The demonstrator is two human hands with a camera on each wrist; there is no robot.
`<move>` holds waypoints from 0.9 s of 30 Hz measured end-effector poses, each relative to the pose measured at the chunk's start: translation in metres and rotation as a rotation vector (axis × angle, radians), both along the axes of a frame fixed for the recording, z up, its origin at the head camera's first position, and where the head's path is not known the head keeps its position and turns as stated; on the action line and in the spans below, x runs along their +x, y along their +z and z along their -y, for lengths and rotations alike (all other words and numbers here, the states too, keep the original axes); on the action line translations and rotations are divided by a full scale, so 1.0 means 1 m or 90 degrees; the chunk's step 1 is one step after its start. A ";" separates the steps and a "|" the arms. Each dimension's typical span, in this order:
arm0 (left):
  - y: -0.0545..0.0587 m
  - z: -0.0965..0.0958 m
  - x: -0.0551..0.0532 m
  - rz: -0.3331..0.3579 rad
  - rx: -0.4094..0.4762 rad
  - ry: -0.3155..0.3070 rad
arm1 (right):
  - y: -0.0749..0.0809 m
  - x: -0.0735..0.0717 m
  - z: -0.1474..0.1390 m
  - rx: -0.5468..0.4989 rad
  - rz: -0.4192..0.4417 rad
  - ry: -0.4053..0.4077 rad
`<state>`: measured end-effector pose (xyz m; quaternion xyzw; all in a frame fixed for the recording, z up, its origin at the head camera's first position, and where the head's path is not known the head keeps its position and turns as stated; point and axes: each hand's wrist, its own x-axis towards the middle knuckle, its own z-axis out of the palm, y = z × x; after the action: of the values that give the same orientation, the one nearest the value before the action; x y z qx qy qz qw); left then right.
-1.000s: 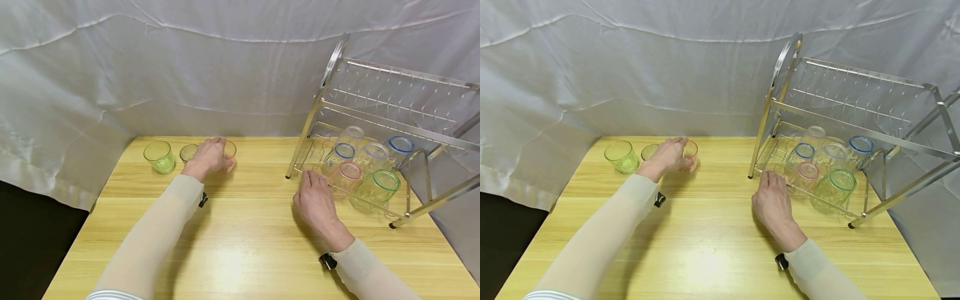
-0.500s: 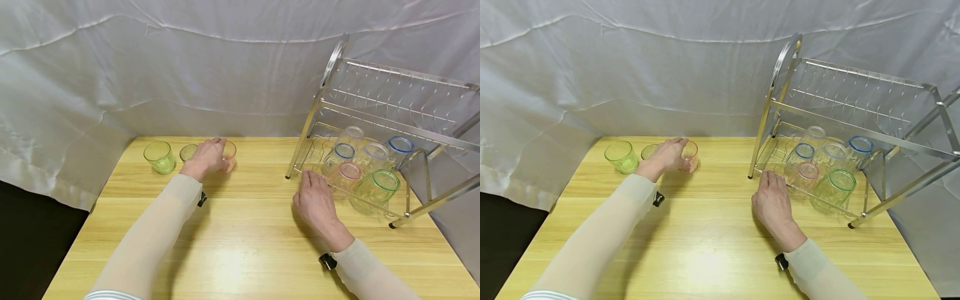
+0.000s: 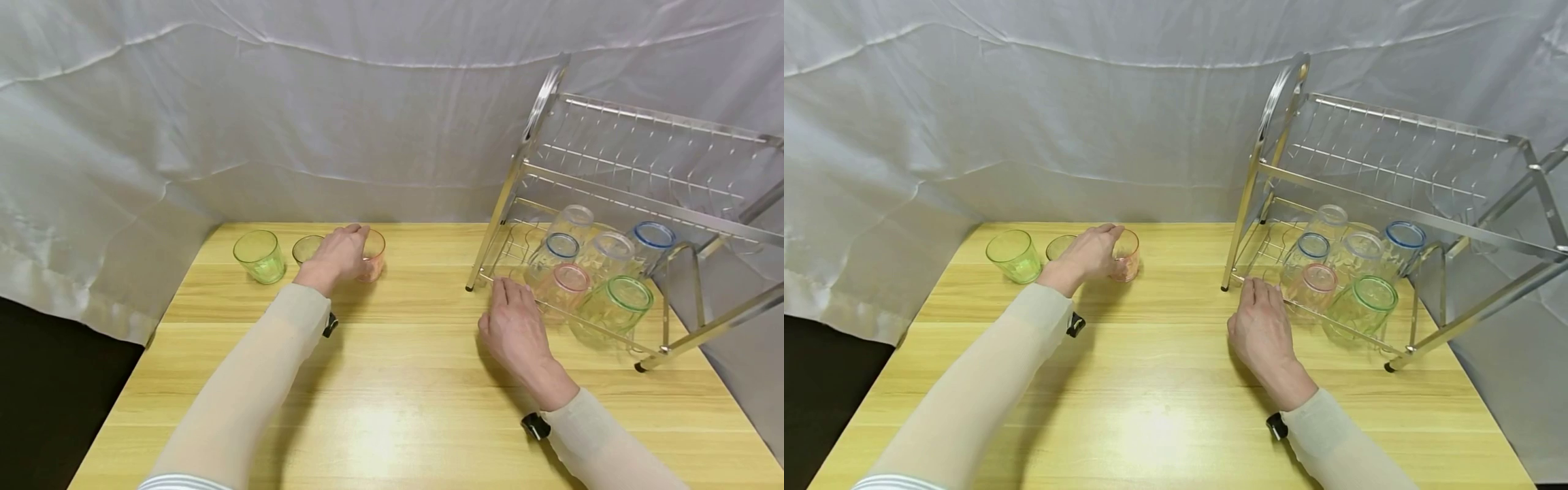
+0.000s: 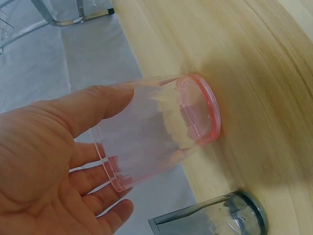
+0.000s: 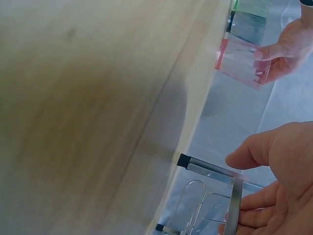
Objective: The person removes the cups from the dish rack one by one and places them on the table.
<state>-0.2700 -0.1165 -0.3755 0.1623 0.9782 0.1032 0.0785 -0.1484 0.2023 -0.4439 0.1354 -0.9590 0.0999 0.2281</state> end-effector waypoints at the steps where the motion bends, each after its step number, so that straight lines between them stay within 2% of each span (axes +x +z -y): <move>1: 0.000 0.000 0.000 0.000 0.000 0.000 | 0.001 0.000 0.000 -0.002 0.004 0.002; 8: -0.001 0.003 0.000 -0.006 0.003 -0.001 | 0.011 -0.001 -0.001 -0.021 0.078 0.006; 12: 0.000 0.003 0.000 -0.004 0.001 -0.004 | 0.027 0.001 -0.006 -0.054 0.124 0.003; 14: 0.000 0.002 0.000 -0.004 0.001 -0.006 | 0.038 0.001 -0.011 -0.072 0.116 0.004; 20: 0.000 0.002 0.001 -0.002 0.007 -0.004 | 0.075 -0.006 -0.037 -0.072 0.089 -0.060; 23: 0.000 0.002 0.001 0.005 0.008 -0.002 | 0.089 -0.009 -0.054 -0.059 0.117 -0.097; 27: -0.001 0.002 0.000 0.006 0.004 0.000 | 0.095 -0.014 -0.070 -0.027 0.175 -0.118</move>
<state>-0.2698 -0.1190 -0.3760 0.1619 0.9775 0.1068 0.0829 -0.1622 0.2720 -0.3493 0.0270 -0.9872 0.1163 0.1059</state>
